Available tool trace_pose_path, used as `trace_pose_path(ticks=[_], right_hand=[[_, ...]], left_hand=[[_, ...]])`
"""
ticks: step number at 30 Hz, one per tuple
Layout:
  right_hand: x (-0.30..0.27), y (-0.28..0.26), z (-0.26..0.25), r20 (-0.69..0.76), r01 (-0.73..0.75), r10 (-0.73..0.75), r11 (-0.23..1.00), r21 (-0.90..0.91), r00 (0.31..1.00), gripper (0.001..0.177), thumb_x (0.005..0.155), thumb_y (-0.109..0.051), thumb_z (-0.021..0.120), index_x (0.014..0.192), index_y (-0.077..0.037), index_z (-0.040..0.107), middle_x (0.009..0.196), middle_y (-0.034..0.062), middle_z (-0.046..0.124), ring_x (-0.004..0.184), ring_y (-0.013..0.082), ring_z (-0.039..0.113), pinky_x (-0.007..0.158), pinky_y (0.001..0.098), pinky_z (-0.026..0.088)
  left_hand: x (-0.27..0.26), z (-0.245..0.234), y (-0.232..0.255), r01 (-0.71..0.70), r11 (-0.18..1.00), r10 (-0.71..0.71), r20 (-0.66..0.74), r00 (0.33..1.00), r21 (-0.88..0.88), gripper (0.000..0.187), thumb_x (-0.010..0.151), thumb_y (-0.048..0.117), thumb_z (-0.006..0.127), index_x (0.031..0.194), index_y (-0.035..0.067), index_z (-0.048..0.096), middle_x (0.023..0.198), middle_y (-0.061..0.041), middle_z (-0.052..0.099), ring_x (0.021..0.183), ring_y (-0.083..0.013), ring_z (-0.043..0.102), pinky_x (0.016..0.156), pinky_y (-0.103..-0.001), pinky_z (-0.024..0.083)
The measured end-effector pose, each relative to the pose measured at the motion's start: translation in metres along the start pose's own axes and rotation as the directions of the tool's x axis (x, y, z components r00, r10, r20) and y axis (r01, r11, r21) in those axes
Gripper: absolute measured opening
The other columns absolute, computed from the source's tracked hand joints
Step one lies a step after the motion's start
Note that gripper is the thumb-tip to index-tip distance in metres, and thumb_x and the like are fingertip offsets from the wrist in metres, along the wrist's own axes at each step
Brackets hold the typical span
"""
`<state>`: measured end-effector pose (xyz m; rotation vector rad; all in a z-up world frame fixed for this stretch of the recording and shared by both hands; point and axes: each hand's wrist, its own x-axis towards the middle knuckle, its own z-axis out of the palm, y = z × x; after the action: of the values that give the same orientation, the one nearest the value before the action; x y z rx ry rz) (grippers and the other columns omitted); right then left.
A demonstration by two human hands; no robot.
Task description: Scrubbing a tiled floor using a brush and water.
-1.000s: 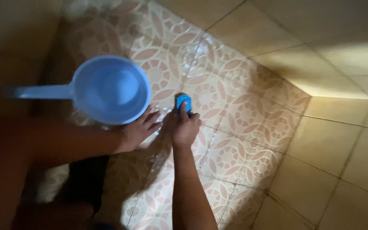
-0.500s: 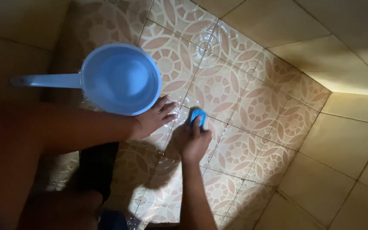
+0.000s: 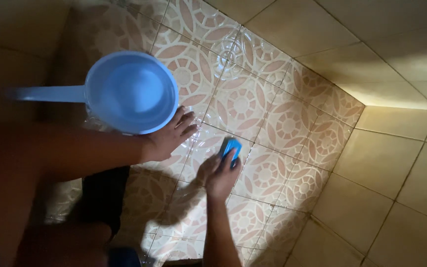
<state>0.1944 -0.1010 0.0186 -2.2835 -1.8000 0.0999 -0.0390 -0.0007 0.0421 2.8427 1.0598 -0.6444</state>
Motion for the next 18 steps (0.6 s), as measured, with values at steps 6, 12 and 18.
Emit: trace_pose_path(ticks=[6, 12, 18], right_hand=[[-0.022, -0.004, 0.003, 0.246, 0.068, -0.032, 0.988, -0.140, 0.969, 0.087, 0.099, -0.050, 0.049, 0.162, 0.001, 0.017, 0.160, 0.0398, 0.020, 0.148, 0.0581, 0.021, 0.114, 0.0692, 0.029], [0.057, 0.006, 0.017, 0.240, 0.063, -0.012, 0.976, -0.207, 0.971, 0.089, 0.098, -0.051, 0.047, 0.164, -0.001, 0.014, 0.162, 0.0364, 0.022, 0.151, 0.0546, 0.020, 0.114, 0.0682, 0.032], [0.032, 0.001, 0.005, 0.286, 0.035, 0.009, 0.988, -0.150, 0.958, 0.088, 0.100, -0.049, 0.048, 0.164, -0.002, 0.010, 0.163, 0.0359, 0.016, 0.152, 0.0547, 0.018, 0.114, 0.0701, 0.032]], left_hand=[[0.005, 0.012, 0.007, 0.115, 0.993, -0.115, -0.010, 0.993, -0.042, 0.118, 0.062, 0.071, 0.087, 0.160, 0.031, 0.033, 0.169, -0.007, 0.024, 0.154, -0.0440, 0.021, 0.125, -0.061, 0.017], [0.000, 0.006, 0.009, 0.109, 0.993, -0.111, -0.031, 0.993, -0.050, 0.118, 0.062, 0.068, 0.087, 0.160, 0.031, 0.034, 0.169, -0.010, 0.025, 0.152, -0.0458, 0.023, 0.126, -0.057, 0.020], [0.000, 0.010, 0.006, 0.134, 0.991, -0.135, -0.008, 0.991, -0.027, 0.116, 0.063, 0.074, 0.084, 0.160, 0.033, 0.033, 0.168, -0.007, 0.026, 0.153, -0.0424, 0.022, 0.123, -0.059, 0.021]])
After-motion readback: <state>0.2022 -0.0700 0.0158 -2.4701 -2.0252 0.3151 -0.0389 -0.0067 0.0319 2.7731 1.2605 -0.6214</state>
